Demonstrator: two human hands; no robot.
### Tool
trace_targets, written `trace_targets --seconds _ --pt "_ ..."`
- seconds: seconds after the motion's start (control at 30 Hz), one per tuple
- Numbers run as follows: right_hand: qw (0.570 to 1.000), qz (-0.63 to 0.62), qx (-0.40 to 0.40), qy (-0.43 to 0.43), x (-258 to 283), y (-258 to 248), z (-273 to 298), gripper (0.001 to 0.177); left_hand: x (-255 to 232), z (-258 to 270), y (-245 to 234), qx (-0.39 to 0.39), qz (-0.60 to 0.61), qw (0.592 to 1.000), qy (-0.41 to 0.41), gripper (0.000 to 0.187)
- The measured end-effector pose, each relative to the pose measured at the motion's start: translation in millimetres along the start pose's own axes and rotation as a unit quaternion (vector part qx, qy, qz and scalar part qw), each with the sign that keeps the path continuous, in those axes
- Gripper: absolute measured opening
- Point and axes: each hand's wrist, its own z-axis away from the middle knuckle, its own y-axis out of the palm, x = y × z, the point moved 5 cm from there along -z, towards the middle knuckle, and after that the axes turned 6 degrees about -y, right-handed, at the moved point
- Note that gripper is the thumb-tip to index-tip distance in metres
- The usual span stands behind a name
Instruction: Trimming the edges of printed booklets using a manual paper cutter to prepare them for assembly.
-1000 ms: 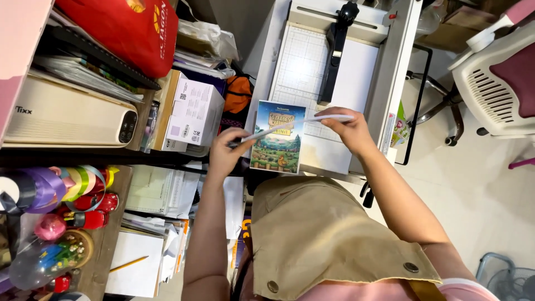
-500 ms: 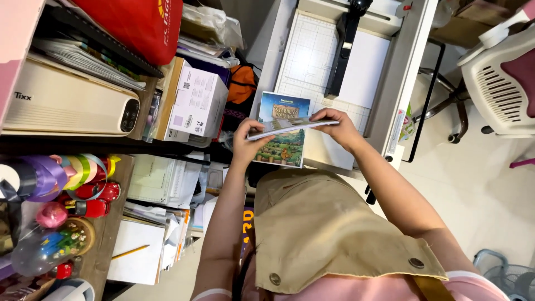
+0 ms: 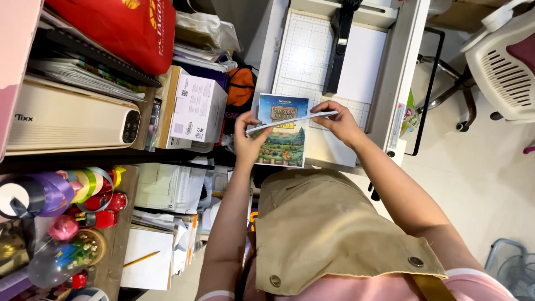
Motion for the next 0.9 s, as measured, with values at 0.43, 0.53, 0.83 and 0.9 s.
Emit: trace_targets --seconds 0.43,0.53,0.83,0.9 --pt "0.999 -0.046 -0.001 0.000 3 1 0 0.032 6 12 11 -0.081 0.069 0.994 -0.019 0.040" --pt "0.999 -0.048 -0.010 0.006 1 0 1 0.025 -10 11 12 -0.080 0.048 0.996 0.010 0.042" --pt "1.000 -0.016 -0.001 0.004 -19 1 -1 0.022 17 2 5 -0.012 0.022 0.999 0.024 0.032" --pt "1.000 0.002 0.006 0.006 -21 -1 -3 0.019 25 -1 2 0.049 -0.054 0.997 0.028 0.019"
